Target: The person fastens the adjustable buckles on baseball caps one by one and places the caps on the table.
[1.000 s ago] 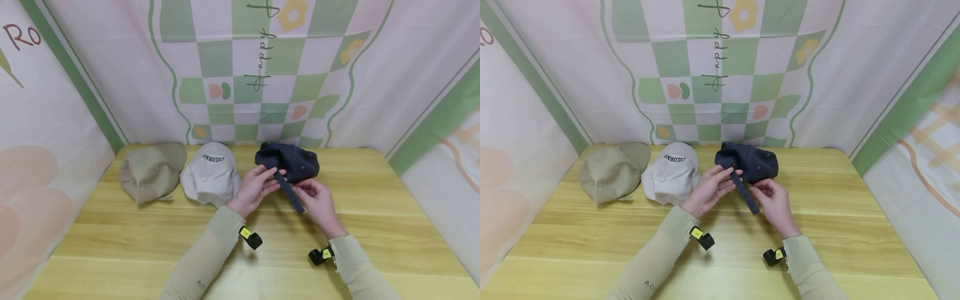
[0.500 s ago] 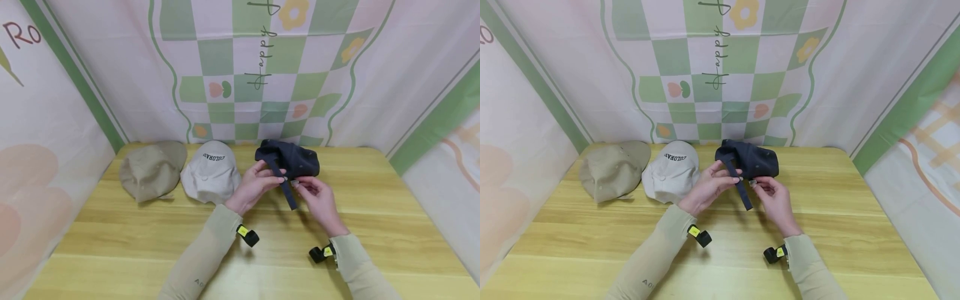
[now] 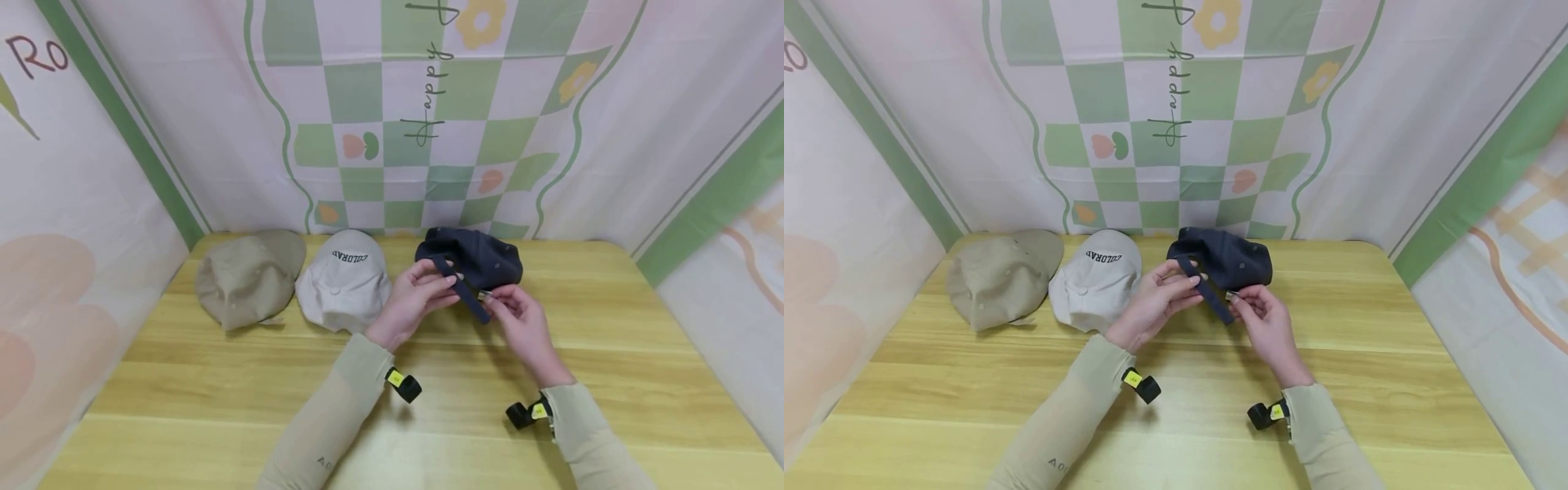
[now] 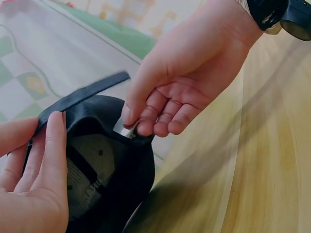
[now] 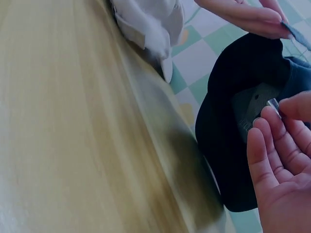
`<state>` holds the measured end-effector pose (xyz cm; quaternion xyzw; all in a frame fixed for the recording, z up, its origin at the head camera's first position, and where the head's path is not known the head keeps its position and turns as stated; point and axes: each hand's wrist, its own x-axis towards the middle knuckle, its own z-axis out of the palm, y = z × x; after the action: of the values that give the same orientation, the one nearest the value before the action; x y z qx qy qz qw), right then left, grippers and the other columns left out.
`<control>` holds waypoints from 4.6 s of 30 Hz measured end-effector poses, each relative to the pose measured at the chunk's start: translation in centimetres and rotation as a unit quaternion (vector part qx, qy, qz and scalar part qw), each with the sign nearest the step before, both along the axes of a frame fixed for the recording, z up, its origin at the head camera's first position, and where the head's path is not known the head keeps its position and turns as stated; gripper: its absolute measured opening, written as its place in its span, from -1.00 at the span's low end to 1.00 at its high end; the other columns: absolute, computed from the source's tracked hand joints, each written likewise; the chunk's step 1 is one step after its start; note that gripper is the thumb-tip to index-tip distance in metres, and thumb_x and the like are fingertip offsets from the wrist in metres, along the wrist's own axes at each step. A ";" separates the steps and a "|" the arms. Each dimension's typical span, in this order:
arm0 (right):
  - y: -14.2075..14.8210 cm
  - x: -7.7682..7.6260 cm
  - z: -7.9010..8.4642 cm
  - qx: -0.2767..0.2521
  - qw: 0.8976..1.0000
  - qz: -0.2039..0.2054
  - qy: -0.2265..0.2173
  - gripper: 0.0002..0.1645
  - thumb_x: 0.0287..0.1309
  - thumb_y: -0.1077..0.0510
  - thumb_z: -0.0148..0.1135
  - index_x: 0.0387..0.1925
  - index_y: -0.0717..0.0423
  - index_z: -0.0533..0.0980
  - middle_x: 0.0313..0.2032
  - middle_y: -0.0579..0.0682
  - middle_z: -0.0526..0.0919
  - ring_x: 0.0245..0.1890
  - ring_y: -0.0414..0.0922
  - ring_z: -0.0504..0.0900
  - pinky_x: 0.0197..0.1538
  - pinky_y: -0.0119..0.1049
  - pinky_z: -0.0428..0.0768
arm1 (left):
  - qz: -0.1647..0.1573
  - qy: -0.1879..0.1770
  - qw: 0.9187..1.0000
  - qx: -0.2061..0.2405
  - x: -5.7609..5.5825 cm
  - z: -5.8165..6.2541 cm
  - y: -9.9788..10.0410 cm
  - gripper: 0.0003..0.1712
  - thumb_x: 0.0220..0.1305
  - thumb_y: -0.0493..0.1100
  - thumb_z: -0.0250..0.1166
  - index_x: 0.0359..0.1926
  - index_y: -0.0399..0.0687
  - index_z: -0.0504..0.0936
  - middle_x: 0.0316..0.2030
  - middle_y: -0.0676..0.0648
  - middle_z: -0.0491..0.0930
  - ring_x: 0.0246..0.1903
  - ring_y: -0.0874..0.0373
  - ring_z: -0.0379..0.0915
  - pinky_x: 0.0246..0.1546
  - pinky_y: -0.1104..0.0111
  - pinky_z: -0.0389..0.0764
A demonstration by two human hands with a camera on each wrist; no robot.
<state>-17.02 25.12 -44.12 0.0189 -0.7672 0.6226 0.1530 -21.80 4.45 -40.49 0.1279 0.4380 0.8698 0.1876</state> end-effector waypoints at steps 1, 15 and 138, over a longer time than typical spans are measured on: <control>-0.1 0.0 0.1 0.001 1.000 0.001 0.000 -0.77 0.43 0.31 0.19 -0.11 0.51 0.46 -0.30 -0.09 0.70 -0.31 -0.25 0.66 -0.23 -0.42 0.68 | 0.000 0.002 1.000 0.001 0.0 0.0 0.0 -0.64 0.35 -0.54 0.23 0.09 -0.21 0.62 -0.17 -0.21 0.70 -0.23 0.05 0.70 -0.06 0.21 0.71; -0.2 0.1 0.7 -0.056 0.998 0.030 -0.004 -0.71 0.45 0.32 0.16 0.08 0.46 0.50 -0.27 0.01 0.76 -0.29 -0.08 0.75 -0.18 -0.31 0.73 | 0.042 0.040 0.997 -0.048 0.2 0.3 -0.2 -0.43 0.18 -0.58 0.35 0.19 -0.17 0.63 -0.22 -0.11 0.65 -0.21 0.11 0.62 -0.12 0.36 0.68; -1.9 1.1 2.3 -0.108 0.988 0.104 -0.024 -0.58 0.51 0.15 0.15 0.18 0.40 0.49 -0.17 0.15 0.70 -0.19 -0.05 0.69 -0.09 -0.29 0.71 | 0.069 0.045 0.990 -0.113 0.4 -1.7 1.0 -0.86 0.20 -0.44 0.45 -0.20 -0.35 0.74 -0.23 -0.22 0.72 -0.33 0.06 0.72 -0.12 0.20 0.73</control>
<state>-15.97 23.19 -41.79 0.0672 -0.6929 0.7144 0.0700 -21.37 5.44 -42.16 0.1148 0.5490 0.8190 0.1208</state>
